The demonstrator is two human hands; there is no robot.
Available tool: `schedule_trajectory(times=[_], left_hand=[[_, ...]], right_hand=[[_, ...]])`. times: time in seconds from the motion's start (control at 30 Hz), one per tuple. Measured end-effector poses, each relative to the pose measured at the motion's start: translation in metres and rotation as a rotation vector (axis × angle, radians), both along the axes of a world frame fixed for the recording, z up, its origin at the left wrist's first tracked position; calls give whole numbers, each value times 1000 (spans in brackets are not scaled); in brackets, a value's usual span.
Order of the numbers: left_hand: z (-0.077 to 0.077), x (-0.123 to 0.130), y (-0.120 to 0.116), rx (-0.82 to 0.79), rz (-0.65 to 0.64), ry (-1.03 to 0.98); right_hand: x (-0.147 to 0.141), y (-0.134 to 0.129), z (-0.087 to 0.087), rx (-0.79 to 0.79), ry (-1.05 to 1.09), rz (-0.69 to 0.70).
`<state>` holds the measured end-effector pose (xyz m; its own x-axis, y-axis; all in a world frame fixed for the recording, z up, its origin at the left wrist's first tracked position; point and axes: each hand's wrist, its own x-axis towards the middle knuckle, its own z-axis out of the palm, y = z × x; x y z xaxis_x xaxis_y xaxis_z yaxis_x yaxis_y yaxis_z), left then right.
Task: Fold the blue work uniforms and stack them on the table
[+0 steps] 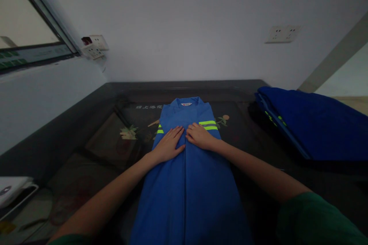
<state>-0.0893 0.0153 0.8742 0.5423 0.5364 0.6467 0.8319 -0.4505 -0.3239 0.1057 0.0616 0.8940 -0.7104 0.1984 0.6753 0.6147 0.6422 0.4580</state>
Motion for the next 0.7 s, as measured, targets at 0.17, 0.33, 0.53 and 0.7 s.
schedule_trajectory(times=[0.17, 0.33, 0.53, 0.7], left_hand=[[-1, -2, -1, 21, 55, 83], [-5, -3, 2, 67, 124, 141], [-1, -3, 9, 8, 92, 38], [0, 10, 8, 30, 92, -115]], right_hand=[[-5, -5, -8, 67, 35, -65], [-7, -2, -15, 70, 163, -37], [-7, 9, -23, 17, 190, 2], [-7, 13, -3, -44, 264, 75]])
